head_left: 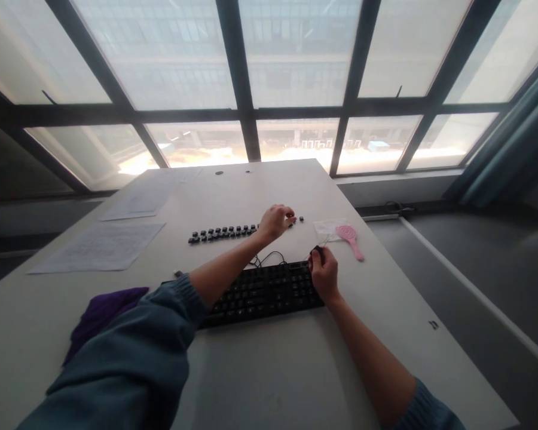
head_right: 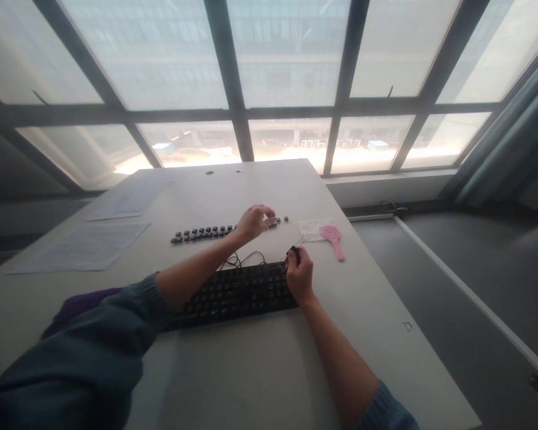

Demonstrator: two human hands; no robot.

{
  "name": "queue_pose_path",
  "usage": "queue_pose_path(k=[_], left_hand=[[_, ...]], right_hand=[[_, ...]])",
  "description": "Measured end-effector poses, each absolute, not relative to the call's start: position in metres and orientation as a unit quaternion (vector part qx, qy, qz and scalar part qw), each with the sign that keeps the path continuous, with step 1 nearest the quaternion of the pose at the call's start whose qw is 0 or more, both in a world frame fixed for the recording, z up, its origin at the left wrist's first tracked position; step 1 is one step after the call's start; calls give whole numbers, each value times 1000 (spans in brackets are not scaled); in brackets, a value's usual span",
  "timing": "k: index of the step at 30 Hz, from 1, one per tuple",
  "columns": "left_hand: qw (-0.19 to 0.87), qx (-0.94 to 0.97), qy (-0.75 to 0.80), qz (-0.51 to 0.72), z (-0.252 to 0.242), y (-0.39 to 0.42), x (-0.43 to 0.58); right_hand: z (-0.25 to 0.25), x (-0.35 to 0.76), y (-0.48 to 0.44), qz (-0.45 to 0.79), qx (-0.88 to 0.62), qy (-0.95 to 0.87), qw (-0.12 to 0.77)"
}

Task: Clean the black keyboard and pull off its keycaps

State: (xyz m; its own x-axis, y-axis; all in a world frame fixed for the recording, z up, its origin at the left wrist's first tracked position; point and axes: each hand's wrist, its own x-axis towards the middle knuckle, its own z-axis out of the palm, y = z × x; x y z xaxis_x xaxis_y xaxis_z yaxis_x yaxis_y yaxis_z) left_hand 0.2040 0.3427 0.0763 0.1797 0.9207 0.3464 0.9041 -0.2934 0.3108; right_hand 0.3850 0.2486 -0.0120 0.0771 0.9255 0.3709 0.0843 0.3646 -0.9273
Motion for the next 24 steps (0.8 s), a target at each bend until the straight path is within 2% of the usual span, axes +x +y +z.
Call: queue_pose_path(k=[5, 12, 24], left_hand=[[4, 782, 598, 176, 51, 391, 212], [-11, 791, 598, 132, 23, 404, 216], [-25, 799, 583, 146, 35, 392, 215]], right_hand=[[-14, 384, 250, 359, -430, -580, 592], [-19, 384, 250, 364, -425, -585, 587], [-17, 384, 249, 368, -418, -588, 586]])
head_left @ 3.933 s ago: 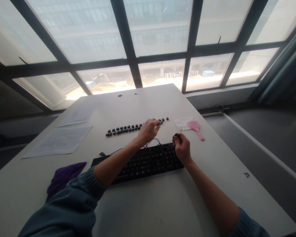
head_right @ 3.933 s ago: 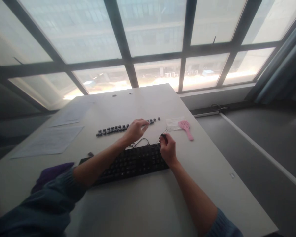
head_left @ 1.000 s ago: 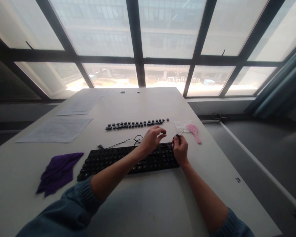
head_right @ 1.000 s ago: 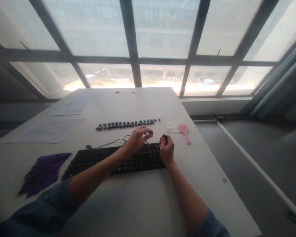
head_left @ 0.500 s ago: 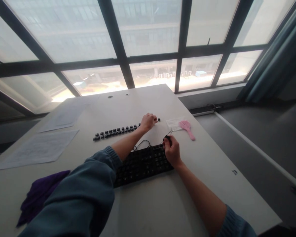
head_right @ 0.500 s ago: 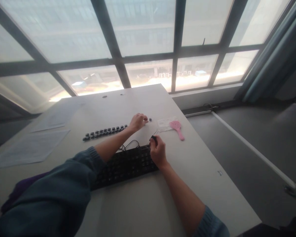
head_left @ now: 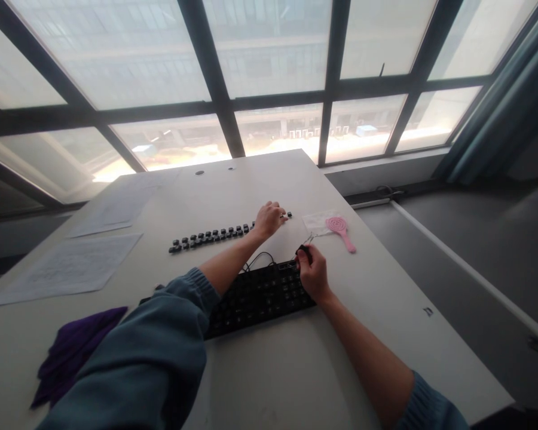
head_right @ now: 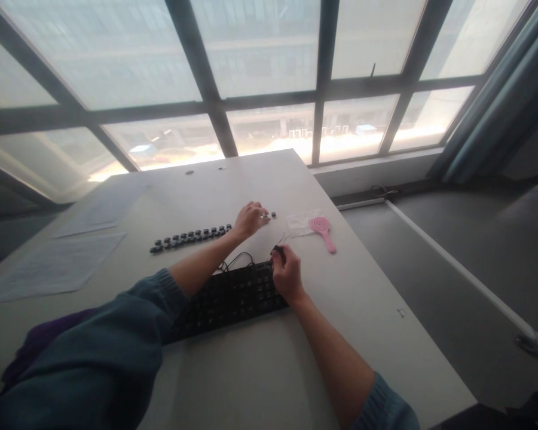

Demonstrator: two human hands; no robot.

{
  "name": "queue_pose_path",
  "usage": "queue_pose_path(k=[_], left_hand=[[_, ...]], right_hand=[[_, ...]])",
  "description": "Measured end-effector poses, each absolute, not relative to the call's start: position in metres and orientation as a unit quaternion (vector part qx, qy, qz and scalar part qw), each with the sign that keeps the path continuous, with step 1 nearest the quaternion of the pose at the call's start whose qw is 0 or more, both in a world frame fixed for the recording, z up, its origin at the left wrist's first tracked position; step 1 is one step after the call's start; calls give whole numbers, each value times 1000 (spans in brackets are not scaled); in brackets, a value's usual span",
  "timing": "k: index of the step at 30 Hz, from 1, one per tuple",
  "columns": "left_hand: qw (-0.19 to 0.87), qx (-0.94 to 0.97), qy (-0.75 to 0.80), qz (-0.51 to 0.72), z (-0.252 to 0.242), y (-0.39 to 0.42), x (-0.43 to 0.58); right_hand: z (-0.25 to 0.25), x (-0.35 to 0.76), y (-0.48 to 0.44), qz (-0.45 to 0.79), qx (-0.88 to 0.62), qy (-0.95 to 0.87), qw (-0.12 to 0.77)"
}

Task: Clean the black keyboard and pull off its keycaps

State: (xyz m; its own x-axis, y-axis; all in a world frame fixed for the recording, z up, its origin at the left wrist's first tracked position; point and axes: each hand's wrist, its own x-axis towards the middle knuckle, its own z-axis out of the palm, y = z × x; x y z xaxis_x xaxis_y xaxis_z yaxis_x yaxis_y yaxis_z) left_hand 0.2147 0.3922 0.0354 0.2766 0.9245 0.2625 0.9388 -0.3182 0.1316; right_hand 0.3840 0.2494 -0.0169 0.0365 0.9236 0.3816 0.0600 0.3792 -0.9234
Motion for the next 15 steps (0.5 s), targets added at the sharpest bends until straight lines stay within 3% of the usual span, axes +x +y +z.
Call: queue_pose_path(k=[7, 15], left_hand=[[11, -776, -571, -266, 71, 332, 211], [-136, -799, -542, -221, 56, 232, 228]], right_hand=[[-15, 390, 255, 353, -432, -556, 616], [-11, 400, 254, 331, -391, -666, 543]])
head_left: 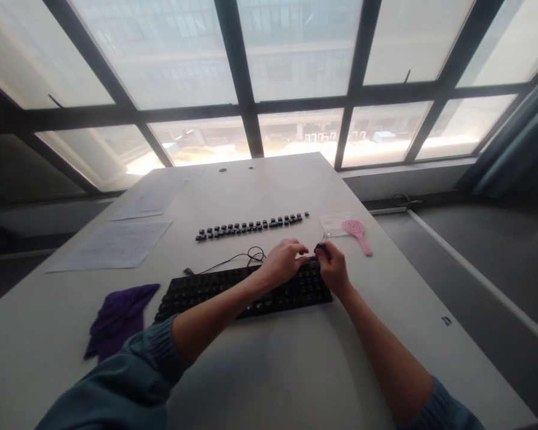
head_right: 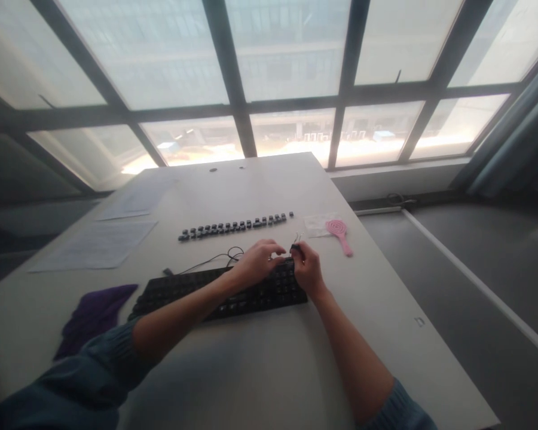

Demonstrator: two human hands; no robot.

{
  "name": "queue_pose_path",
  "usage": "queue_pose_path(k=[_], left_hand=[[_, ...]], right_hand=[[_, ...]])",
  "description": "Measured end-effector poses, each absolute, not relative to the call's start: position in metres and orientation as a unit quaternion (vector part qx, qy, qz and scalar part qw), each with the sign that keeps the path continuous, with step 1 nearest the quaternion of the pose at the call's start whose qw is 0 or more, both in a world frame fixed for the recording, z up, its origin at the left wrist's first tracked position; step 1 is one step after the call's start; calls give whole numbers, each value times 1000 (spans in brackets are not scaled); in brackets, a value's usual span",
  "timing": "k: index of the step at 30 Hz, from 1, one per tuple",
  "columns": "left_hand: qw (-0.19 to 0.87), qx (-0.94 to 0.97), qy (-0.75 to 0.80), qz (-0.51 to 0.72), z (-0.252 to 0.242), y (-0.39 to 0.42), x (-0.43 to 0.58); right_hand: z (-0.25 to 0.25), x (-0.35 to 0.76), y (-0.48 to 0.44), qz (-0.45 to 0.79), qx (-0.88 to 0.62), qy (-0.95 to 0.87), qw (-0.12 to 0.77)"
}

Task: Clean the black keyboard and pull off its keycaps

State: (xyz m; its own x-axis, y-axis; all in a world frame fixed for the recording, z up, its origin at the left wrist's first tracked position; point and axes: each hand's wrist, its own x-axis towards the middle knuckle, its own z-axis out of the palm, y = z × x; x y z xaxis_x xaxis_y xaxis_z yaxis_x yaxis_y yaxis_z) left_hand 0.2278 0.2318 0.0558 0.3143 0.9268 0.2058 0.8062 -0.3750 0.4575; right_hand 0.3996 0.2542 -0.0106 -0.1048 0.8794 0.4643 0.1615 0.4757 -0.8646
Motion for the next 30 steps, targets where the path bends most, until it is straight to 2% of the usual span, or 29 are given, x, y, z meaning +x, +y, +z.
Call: queue_pose_path(k=[13, 18, 25, 30], left_hand=[[172, 761, 551, 297, 10, 213, 247], [176, 730, 558, 353, 5, 210, 249], [192, 722, 559, 360, 3, 211, 247], [189, 727, 553, 360, 2, 210, 247]], right_hand=[[-15, 398, 259, 320, -396, -710, 487], [-13, 400, 262, 330, -394, -721, 465], [-11, 402, 258, 333, -389, -736, 443], [-16, 400, 252, 298, -399, -728, 471]])
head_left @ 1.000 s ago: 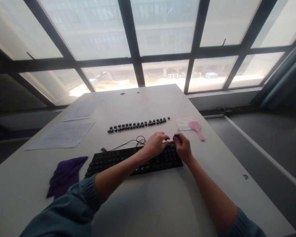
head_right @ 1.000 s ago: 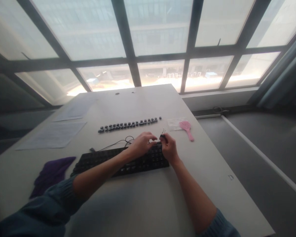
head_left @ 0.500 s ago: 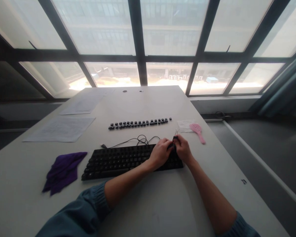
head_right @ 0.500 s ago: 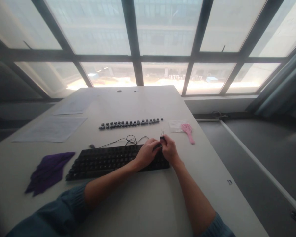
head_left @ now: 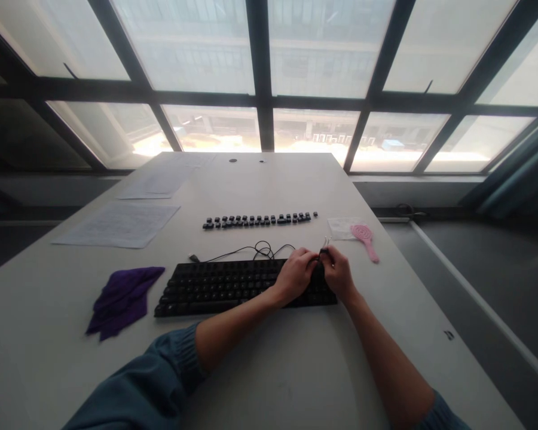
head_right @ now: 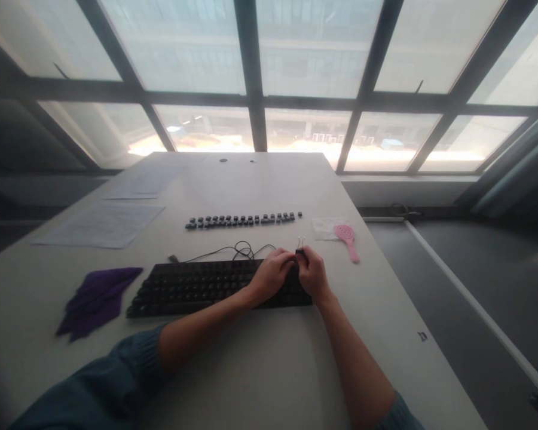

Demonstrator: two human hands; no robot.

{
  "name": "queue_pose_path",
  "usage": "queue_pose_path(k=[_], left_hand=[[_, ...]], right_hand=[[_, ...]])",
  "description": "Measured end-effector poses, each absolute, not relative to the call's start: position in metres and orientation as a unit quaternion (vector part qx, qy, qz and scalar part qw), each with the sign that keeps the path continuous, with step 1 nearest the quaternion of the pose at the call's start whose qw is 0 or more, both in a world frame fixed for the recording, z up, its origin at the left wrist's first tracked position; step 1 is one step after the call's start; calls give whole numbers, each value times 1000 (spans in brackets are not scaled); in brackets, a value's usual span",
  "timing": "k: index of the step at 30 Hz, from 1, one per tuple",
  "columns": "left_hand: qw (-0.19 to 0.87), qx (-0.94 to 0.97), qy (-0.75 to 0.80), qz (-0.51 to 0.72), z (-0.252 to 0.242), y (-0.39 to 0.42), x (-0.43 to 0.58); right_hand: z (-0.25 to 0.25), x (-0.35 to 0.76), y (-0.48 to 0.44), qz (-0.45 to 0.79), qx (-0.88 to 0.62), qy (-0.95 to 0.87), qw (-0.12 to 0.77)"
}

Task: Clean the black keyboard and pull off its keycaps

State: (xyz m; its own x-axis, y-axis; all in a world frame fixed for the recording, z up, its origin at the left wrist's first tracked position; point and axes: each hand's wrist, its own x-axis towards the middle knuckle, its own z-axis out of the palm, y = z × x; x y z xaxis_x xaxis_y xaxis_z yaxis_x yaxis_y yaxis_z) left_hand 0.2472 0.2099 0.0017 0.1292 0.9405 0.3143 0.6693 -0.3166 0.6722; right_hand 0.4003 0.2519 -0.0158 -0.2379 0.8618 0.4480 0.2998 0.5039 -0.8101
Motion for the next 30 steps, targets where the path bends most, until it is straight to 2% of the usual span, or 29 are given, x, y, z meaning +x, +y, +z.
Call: queue_pose_path(k=[12, 30], left_hand=[[165, 737, 601, 260, 13, 217, 253], [89, 766, 573, 278, 0, 210, 258]], right_hand=[[-23, 397, 249, 282, -394, -719, 498], [-16, 397, 244, 253, -376, -707, 542]])
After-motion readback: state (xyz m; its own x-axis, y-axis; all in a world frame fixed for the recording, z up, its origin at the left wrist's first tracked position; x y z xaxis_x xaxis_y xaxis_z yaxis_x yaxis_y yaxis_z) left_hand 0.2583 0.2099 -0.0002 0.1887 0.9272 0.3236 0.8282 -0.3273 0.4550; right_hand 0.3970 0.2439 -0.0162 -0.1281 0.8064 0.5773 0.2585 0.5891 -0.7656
